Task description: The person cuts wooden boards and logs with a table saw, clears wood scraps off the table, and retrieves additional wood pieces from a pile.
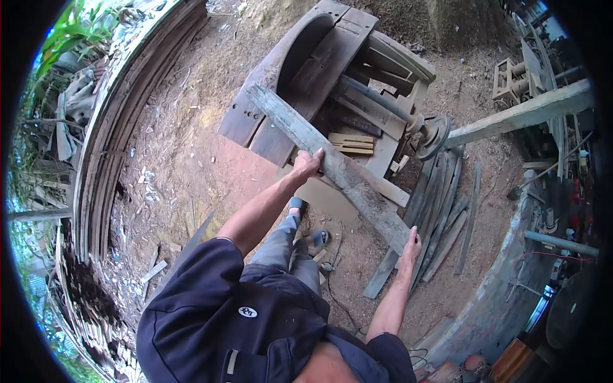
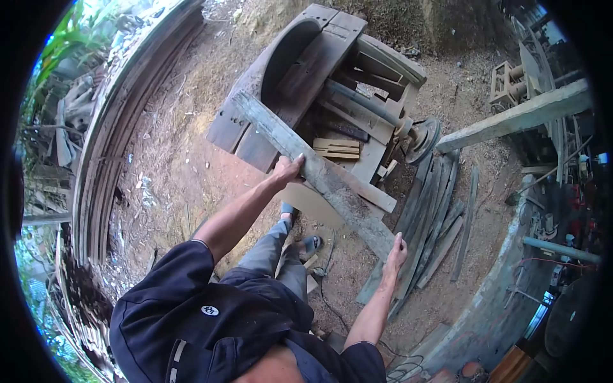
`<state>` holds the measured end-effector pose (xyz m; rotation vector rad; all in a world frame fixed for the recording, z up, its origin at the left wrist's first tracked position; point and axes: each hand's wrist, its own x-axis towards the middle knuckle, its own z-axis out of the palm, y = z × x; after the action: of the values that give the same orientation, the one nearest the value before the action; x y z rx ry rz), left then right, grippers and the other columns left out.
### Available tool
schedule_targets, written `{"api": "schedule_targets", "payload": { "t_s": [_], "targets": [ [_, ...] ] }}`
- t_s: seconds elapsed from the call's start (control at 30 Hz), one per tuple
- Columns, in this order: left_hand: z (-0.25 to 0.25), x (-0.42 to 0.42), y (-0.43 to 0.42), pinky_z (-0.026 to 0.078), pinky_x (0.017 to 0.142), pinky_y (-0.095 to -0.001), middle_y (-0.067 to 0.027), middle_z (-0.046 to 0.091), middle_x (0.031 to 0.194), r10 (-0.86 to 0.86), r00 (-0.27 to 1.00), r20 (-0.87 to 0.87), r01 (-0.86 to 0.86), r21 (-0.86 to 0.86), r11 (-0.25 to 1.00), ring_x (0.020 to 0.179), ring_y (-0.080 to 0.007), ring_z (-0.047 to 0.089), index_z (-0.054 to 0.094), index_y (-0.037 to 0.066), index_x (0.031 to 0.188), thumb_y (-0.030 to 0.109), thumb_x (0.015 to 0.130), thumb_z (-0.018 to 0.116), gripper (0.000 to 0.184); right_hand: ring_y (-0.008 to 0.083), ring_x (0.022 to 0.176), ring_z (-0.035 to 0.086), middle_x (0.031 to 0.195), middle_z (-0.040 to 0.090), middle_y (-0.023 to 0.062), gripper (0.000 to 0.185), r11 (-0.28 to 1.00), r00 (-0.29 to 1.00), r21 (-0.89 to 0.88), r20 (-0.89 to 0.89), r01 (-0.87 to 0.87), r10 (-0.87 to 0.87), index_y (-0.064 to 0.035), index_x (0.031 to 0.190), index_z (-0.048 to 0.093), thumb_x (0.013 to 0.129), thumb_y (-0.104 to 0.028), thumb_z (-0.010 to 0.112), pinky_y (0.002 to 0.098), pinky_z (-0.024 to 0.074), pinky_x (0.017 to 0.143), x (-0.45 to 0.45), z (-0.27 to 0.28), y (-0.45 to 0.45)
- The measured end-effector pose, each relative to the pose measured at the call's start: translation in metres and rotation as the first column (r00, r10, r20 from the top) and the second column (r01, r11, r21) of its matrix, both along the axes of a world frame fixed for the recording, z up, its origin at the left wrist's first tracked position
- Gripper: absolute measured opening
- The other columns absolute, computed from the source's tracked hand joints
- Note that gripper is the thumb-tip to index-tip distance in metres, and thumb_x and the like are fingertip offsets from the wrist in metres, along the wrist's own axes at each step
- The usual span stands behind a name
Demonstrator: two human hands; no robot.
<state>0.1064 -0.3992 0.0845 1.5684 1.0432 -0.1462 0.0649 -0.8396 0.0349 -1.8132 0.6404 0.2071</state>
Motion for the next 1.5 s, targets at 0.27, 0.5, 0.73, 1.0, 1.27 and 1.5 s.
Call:
{"api": "schedule_targets", "payload": {
  "t_s": [0.27, 0.5, 0.73, 1.0, 1.27, 1.5],
  "targets": [
    [-0.018, 0.018, 0.012, 0.058, 0.054, -0.0378, -0.0234, 0.067, 0.083, -0.185, 0.983, -0.007, 0.184, -0.042, 0.982, 0.063, -0.0275, 0.070, 0.058, -0.022, 0.099, 0.042, 0.096, 0.056, 0.063, 0.0270, 0.114, 0.053, 0.121, 0.059, 0.0197, 0.076, 0.999, 0.999, 0.012, -0.031, 0.032, -0.031, 0.0105, 0.122, 0.055, 0.089, -0.058, 0.061, 0.0377, 0.0404, 0.099, 0.024, -0.005, -0.004],
    [-0.019, 0.026, 0.011, 0.057, 0.050, -0.0358, -0.0180, 0.064, 0.075, -0.182, 0.983, 0.005, 0.182, -0.053, 0.982, 0.057, -0.0238, 0.067, 0.055, -0.019, 0.097, 0.041, 0.099, 0.051, 0.060, 0.0237, 0.106, 0.055, 0.114, 0.062, 0.0152, 0.071, 0.998, 0.998, 0.003, -0.007, 0.070, -0.070, 0.0086, 0.118, 0.059, 0.089, -0.056, 0.062, 0.0357, 0.0420, 0.095, 0.034, -0.003, 0.003],
    [-0.010, 0.037, 0.009, 0.057, 0.051, -0.0352, -0.0185, 0.065, 0.076, -0.205, 0.978, -0.034, 0.202, -0.079, 0.976, 0.057, -0.0242, 0.067, 0.057, -0.018, 0.095, 0.042, 0.099, 0.050, 0.060, 0.0179, 0.096, 0.054, 0.102, 0.063, 0.0087, 0.062, 0.997, 0.999, -0.064, 0.036, 0.043, -0.041, 0.0053, 0.108, 0.064, 0.090, -0.054, 0.062, 0.0330, 0.0434, 0.087, 0.054, 0.006, 0.003],
    [-0.007, 0.041, 0.008, 0.058, 0.047, -0.0357, -0.0196, 0.066, 0.077, -0.169, 0.985, 0.028, 0.171, -0.081, 0.982, 0.058, -0.0251, 0.067, 0.061, -0.019, 0.093, 0.041, 0.097, 0.054, 0.061, 0.0203, 0.096, 0.057, 0.101, 0.064, 0.0110, 0.067, 0.989, 0.995, -0.131, 0.081, 0.072, -0.062, 0.0077, 0.109, 0.062, 0.089, -0.056, 0.063, 0.0336, 0.0441, 0.088, 0.064, -0.001, 0.005],
    [-0.011, 0.045, 0.011, 0.058, 0.048, -0.0357, -0.0203, 0.067, 0.076, -0.211, 0.977, 0.012, 0.211, -0.063, 0.975, 0.059, -0.0259, 0.068, 0.062, -0.019, 0.090, 0.042, 0.097, 0.053, 0.062, 0.0211, 0.098, 0.056, 0.104, 0.063, 0.0119, 0.068, 0.991, 0.997, -0.120, 0.066, 0.059, -0.051, 0.0075, 0.109, 0.062, 0.089, -0.057, 0.063, 0.0335, 0.0439, 0.088, 0.068, 0.003, 0.005],
    [-0.017, 0.038, 0.011, 0.057, 0.051, -0.0338, -0.0218, 0.066, 0.080, -0.268, 0.963, 0.040, 0.269, -0.025, 0.963, 0.059, -0.0243, 0.068, 0.059, -0.020, 0.094, 0.045, 0.099, 0.049, 0.066, 0.0179, 0.090, 0.053, 0.095, 0.061, 0.0086, 0.060, 0.989, 0.992, -0.137, 0.121, 0.048, -0.032, 0.0045, 0.101, 0.063, 0.091, -0.054, 0.062, 0.0329, 0.0437, 0.083, 0.065, 0.006, 0.011]
  ]
}}
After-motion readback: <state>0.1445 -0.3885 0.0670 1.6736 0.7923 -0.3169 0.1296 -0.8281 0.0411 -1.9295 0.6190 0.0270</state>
